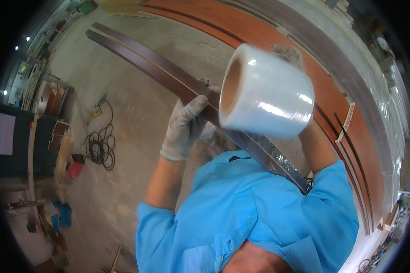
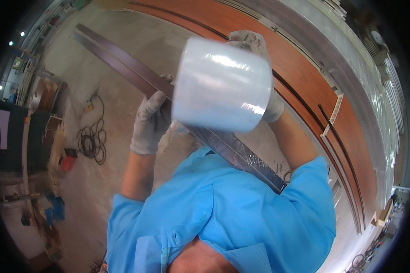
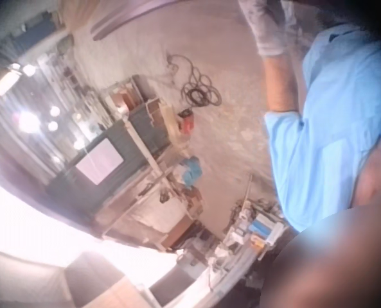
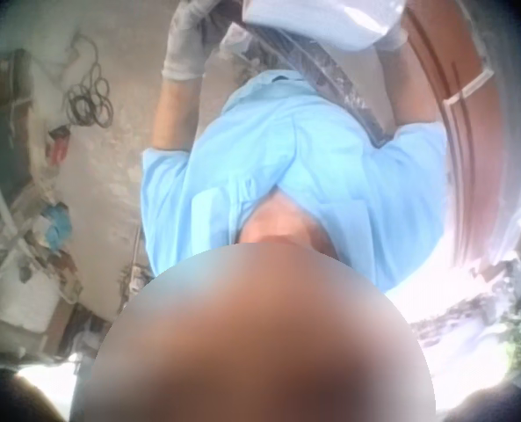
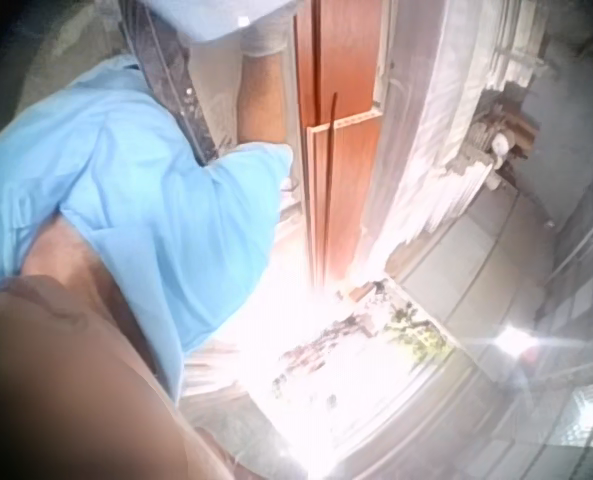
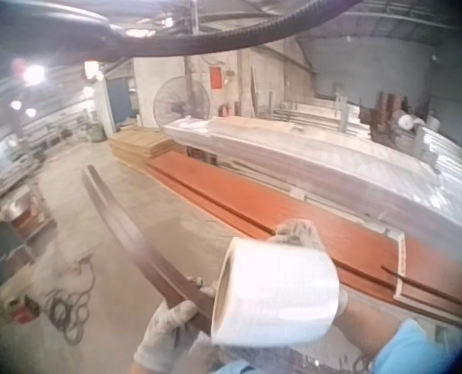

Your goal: The person wraps a long, curved wooden trim piece with clear plastic stretch film. They hold the wood with one hand and rotate a roll of film with the other, applying multiple overlapping layers along the length of the piece.

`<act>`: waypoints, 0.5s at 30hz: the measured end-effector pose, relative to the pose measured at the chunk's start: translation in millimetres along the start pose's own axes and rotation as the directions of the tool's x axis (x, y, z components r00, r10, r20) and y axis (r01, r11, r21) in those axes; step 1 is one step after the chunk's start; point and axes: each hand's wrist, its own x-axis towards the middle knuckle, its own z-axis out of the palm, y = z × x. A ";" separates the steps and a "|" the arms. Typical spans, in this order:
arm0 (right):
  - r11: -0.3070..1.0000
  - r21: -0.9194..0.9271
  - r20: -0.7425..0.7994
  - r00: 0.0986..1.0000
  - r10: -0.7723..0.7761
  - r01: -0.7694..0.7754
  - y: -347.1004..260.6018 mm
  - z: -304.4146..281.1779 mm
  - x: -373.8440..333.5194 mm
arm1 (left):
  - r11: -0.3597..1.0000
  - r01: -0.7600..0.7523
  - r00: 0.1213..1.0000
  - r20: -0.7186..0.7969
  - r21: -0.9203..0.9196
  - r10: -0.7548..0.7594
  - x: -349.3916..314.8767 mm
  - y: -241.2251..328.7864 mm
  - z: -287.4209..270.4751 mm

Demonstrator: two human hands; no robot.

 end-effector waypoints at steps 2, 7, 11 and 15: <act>0.996 0.014 -0.091 0.992 0.091 -0.090 20.7 -10.7 9.7 | 0.998 -0.014 0.999 0.040 0.062 0.012 2.4 5.4 6.3; 0.898 -0.157 -0.018 0.910 0.414 -0.412 97.5 -30.7 -6.8 | 0.910 -0.072 0.997 0.022 0.407 0.069 4.8 23.1 10.1; 0.736 -0.415 0.100 0.778 0.621 -0.534 151.2 -29.3 -50.9 | 0.666 -0.083 0.994 0.106 0.741 0.006 3.1 32.7 -5.2; 0.587 -0.717 0.216 0.681 0.699 -0.376 176.7 -25.8 -78.5 | 0.636 -0.014 0.999 0.041 0.772 -0.028 -21.0 28.0 -25.9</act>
